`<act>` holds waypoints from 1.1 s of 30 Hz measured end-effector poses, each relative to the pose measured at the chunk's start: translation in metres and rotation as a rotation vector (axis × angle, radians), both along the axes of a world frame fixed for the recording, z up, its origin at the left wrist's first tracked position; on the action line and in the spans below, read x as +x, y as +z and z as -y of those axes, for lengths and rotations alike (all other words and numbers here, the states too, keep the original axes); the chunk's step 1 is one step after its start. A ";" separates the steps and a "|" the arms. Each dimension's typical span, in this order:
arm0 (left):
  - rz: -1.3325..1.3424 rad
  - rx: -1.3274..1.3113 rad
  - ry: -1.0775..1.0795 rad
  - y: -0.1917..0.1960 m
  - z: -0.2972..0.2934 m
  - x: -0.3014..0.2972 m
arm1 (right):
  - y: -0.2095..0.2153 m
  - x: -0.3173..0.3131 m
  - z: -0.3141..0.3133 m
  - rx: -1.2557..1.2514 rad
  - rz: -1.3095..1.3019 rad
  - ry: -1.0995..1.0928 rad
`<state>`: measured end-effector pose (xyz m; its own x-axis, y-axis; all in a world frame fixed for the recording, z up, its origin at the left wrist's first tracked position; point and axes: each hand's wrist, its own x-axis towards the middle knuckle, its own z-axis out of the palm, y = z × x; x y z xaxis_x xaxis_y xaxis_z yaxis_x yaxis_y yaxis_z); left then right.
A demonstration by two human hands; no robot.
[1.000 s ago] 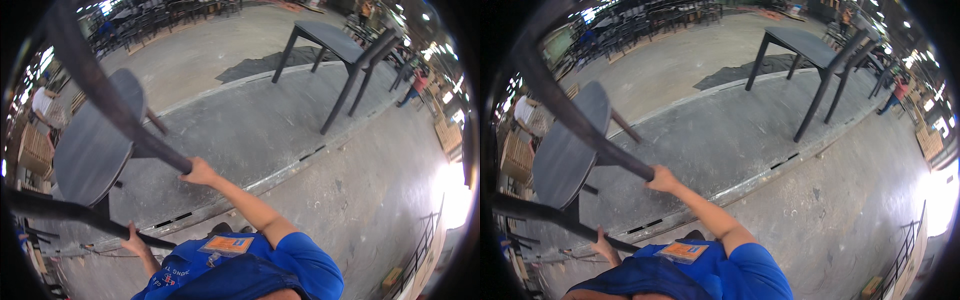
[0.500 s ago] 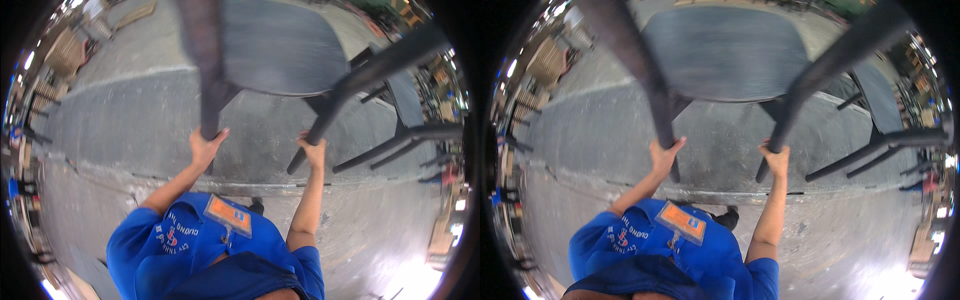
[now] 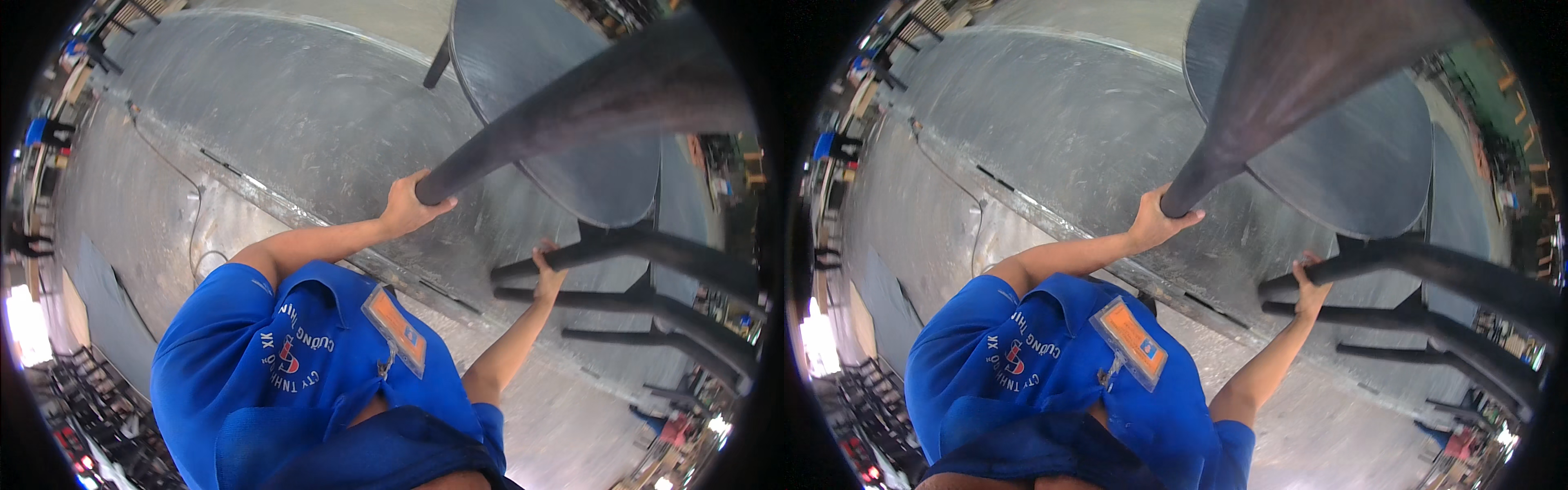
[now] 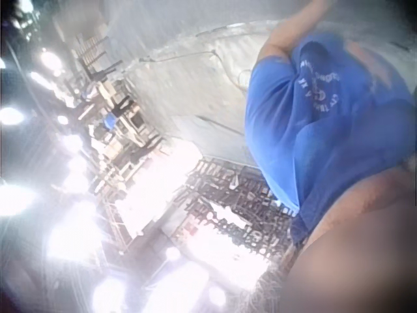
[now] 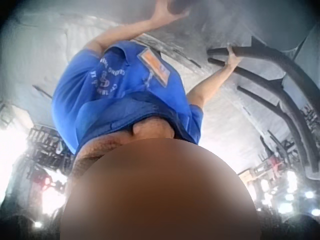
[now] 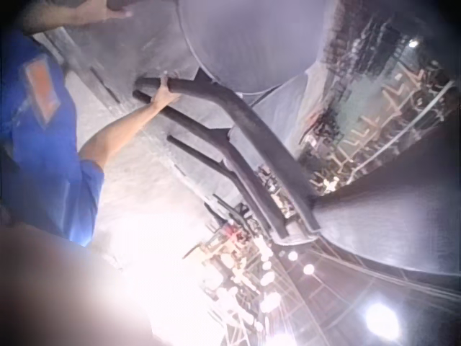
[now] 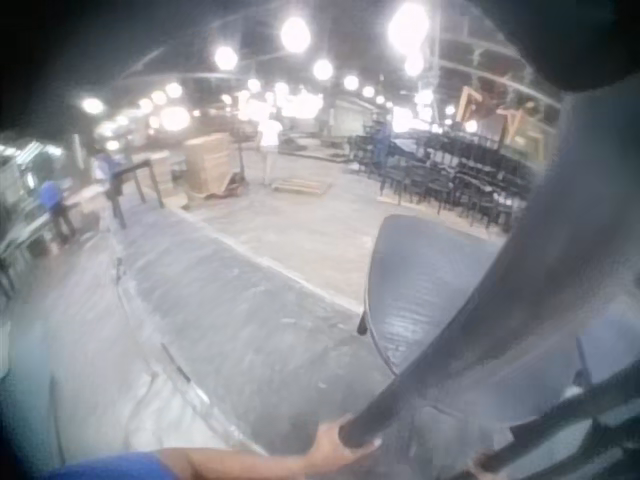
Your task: The person picks up a dark wooden chair, rotates it, and wipes the seat and legs with a white cloth. The person then places the chair back on the workbench and continues to wipe the legs and underside.
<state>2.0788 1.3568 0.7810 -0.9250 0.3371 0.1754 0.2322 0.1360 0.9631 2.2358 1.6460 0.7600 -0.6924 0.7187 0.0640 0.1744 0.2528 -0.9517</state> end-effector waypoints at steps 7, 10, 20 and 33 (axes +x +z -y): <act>0.011 0.000 -0.052 0.003 0.028 -0.003 | -0.009 -0.001 0.027 -0.055 -0.032 -0.084; 0.004 -0.025 -0.059 0.003 0.041 -0.014 | -0.007 -0.002 0.045 -0.046 -0.038 -0.028; 0.261 0.392 -0.109 -0.014 0.156 -0.031 | -0.067 -0.006 0.189 1.077 -0.204 -0.297; 0.447 1.392 1.054 -0.127 0.586 0.033 | -0.065 -0.117 0.759 0.886 -1.142 1.428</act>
<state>2.1120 0.7705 0.6542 -0.6824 -0.5232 -0.5104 0.3097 -0.8395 0.4464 2.1187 0.8871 0.6952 -0.0200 -0.6612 0.7500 -0.9997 0.0034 -0.0237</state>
